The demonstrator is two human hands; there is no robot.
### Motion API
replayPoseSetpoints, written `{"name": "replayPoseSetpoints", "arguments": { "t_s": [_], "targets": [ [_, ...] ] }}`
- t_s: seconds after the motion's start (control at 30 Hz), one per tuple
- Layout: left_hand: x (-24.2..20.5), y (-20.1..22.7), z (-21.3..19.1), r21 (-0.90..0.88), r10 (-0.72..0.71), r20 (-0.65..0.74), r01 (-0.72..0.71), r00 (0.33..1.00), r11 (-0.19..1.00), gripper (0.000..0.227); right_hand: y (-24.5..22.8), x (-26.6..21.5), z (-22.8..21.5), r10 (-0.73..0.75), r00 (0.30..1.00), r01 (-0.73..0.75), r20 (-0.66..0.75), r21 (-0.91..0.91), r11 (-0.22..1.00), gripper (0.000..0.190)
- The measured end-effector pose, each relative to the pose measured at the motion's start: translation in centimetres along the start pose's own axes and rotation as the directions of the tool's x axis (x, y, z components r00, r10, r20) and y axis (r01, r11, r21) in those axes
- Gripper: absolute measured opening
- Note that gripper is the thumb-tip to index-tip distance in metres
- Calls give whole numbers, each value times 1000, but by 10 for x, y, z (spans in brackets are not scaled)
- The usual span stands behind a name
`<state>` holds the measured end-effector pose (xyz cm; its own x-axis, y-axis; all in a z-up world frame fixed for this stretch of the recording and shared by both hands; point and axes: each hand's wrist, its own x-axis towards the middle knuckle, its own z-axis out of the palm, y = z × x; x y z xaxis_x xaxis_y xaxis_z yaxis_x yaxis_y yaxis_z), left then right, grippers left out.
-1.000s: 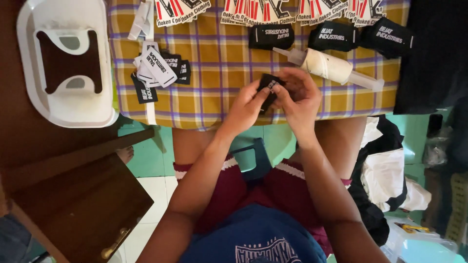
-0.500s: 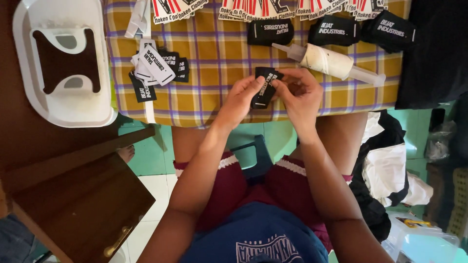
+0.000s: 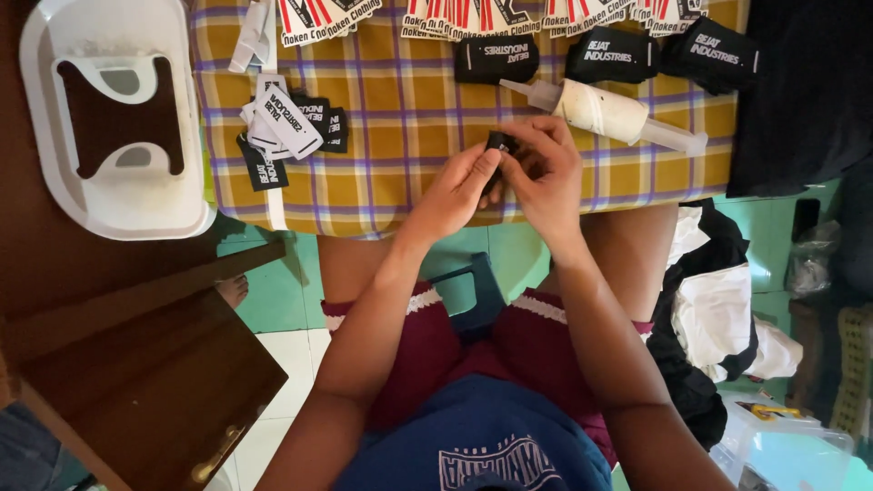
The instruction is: The person applies glue from a syringe to small black rectangular tags and presses them onto a plaid tablecloth. The person handles the tags one at a time, applies adhesive, and secures them to the surface.
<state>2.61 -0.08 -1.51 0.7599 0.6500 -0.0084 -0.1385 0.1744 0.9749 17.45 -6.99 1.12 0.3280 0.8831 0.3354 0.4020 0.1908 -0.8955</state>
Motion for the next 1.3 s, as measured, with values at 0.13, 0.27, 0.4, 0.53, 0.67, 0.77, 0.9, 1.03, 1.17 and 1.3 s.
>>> {"name": "replayPoseSetpoints", "arguments": {
  "t_s": [0.13,0.27,0.4,0.53,0.67,0.77,0.9,1.03,1.17,1.3],
  "targets": [
    [-6,21,3,-1,9,5,-8,1000,1000,33,10,0,-3,5,1000,-6,12,138,990,17],
    [-13,31,6,32,119,-81,-116,990,993,38,26,-6,-10,61,996,-45,-64,226,973,18],
    [-10,10,1,278,264,-352,-169,898,945,24,3,-1,-8,182,975,-140,-124,290,947,29],
    [-12,13,-4,384,327,-411,-163,851,909,23,5,-1,-7,145,984,-118,-102,240,964,21],
    [-8,34,-23,567,443,-395,-166,804,807,27,-2,-2,-5,107,985,-74,-137,224,972,15],
    [5,51,-50,692,504,-357,-140,786,708,24,-15,-2,-7,20,993,-8,-119,104,995,10],
    [24,56,-71,759,521,-374,-69,767,647,19,-22,-2,-6,-90,993,83,-72,-102,991,11],
    [21,45,-61,771,444,-386,18,809,637,13,1,-12,-19,-230,950,204,-213,-139,969,14],
    [16,44,-38,708,510,-288,-179,810,683,20,25,-14,-60,-464,850,286,-248,-522,804,22],
    [25,24,-30,721,515,-246,-200,821,664,20,-17,-4,-95,-280,952,101,-122,-740,665,49]
  ]
}}
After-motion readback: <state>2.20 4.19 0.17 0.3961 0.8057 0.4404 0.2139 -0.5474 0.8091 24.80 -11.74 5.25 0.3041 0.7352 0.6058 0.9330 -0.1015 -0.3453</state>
